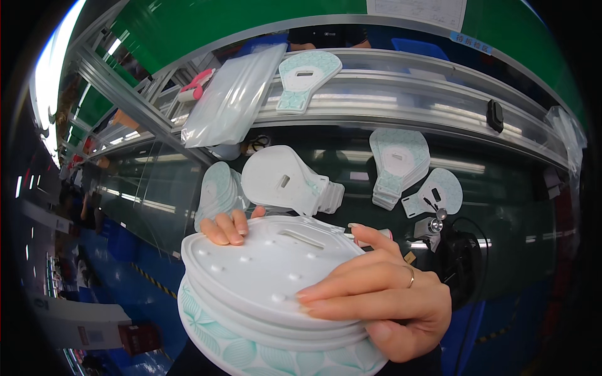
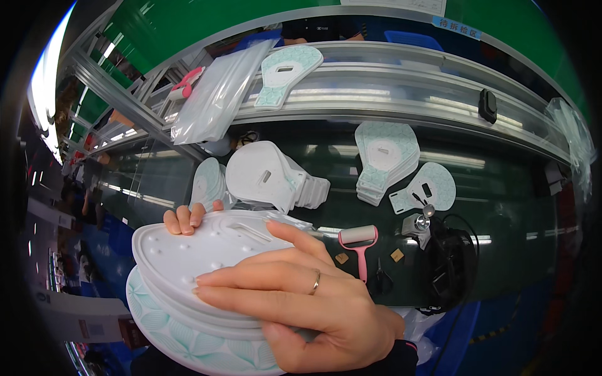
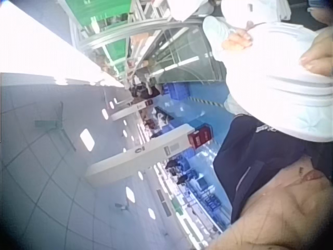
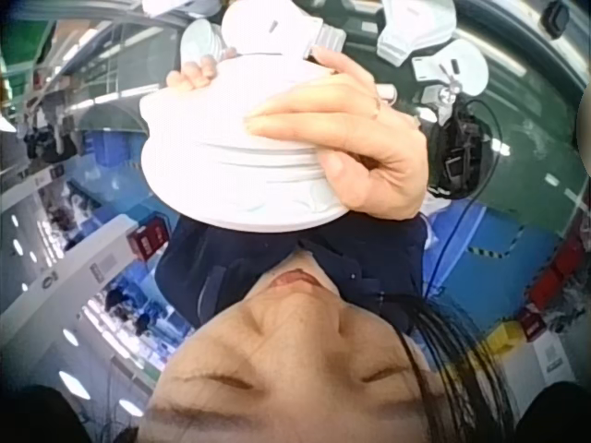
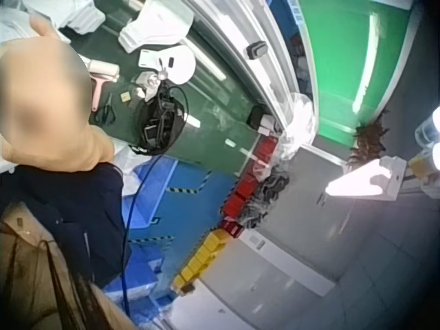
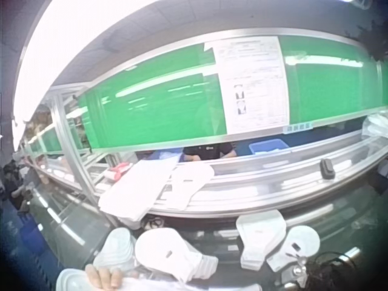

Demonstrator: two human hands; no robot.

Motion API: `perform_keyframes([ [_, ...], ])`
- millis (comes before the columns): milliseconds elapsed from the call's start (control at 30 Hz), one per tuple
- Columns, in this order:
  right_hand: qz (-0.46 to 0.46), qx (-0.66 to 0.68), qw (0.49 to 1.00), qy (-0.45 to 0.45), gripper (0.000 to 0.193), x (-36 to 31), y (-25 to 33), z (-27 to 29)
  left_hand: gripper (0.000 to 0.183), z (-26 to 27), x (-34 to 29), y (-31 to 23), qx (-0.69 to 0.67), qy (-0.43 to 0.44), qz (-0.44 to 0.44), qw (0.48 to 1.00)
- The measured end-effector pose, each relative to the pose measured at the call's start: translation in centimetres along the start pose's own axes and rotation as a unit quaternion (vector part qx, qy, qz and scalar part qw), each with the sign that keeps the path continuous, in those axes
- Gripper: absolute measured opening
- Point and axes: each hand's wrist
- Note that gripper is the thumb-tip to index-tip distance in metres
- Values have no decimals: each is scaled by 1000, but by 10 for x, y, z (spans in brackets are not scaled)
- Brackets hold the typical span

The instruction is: The person stacks white plastic parts on a green workbench, then places them into a clear plastic bag. They use a pink lint roller to clean the parts before bagging them. The person repeats this process for multiple stacks of parts.

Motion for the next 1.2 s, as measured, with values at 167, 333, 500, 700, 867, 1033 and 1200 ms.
perform_keyframes([
  [167,-10,24,1000,-8,32,1,1,-3,18,-1,-1,0,1,-6,3,1000],
  [333,0,13,1000,-6,32,-1,0,-1,18,2,-1,-1,-13,2,18,1000],
  [500,-21,3,999,34,33,3,3,4,17,0,-1,0,-7,-3,6,1000],
  [700,6,58,998,30,32,1,-5,4,17,-2,-2,0,-18,-18,-7,1000],
  [867,-7,26,999,33,34,3,0,4,18,2,-3,-1,-7,-2,18,1000],
  [1033,-7,35,999,27,34,1,-3,2,19,1,-4,1,-8,-10,9,1000],
  [1200,12,87,996,-27,32,0,-3,-3,15,0,-4,7,-41,-19,-21,999],
])
Point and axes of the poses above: each hand's wrist, its own x-axis towards the middle knuckle, its own z-axis out of the back of the hand, y = z × x, and after that the axes turned 11 degrees about y, right-handed
